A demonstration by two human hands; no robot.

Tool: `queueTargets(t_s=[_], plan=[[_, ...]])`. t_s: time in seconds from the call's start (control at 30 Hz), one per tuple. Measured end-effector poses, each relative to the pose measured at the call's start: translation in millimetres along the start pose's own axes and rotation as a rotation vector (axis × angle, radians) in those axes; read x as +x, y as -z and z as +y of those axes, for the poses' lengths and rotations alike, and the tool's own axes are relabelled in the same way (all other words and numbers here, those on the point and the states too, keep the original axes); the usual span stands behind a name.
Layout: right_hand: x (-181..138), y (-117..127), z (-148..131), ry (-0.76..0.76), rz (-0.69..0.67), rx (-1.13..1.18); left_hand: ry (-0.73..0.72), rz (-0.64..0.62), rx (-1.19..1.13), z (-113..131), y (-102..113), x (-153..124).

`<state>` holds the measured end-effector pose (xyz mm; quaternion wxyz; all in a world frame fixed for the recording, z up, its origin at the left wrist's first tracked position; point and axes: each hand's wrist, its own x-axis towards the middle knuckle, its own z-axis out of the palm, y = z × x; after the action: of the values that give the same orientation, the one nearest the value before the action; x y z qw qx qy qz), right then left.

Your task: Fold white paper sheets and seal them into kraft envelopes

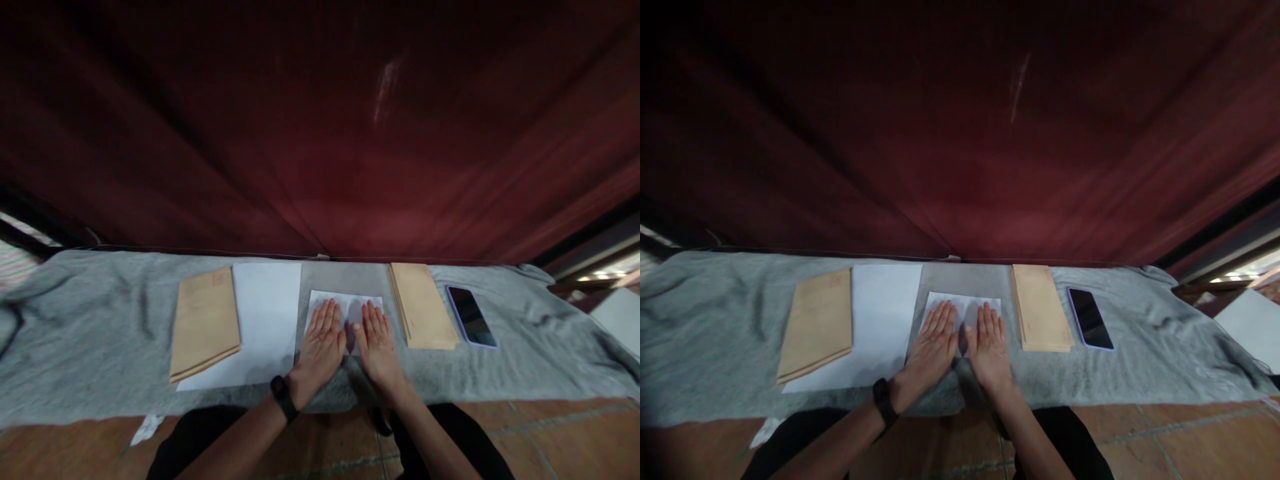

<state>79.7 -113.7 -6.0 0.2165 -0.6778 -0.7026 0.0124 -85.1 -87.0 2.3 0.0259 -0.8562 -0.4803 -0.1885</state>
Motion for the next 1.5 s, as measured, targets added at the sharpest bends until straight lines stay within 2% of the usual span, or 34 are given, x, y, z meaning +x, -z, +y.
queueTargets(t_s=[0.1,0.23,0.43,0.73,0.9,1.07,1.2,1.4,1.5], plan=[[14,0,-9,0.032,-0.083,0.085,-0.082,-0.018,-0.021,2,-5,13],[25,-5,-20,0.043,-0.110,0.096,-0.078,-0.081,0.008,-2,-17,22],[25,-17,-22,0.001,-0.044,-0.024,0.003,-0.064,0.042,-6,-21,21],[13,-29,-4,-0.068,0.150,-0.168,0.114,-0.049,0.025,-9,-20,25],[11,-23,-7,-0.092,0.158,-0.175,0.087,-0.070,0.029,-8,-11,23],[13,-20,-13,-0.112,0.162,-0.154,0.028,-0.122,0.071,-4,0,5],[15,-24,-13,-0.127,0.144,-0.158,-0.004,-0.097,0.092,-6,1,-3],[12,-18,-12,-0.145,0.060,-0.161,-0.016,-0.164,0.095,-6,-1,-6],[3,-12,-18,-0.006,0.012,-0.100,-0.011,-0.174,0.118,-3,-4,-9]])
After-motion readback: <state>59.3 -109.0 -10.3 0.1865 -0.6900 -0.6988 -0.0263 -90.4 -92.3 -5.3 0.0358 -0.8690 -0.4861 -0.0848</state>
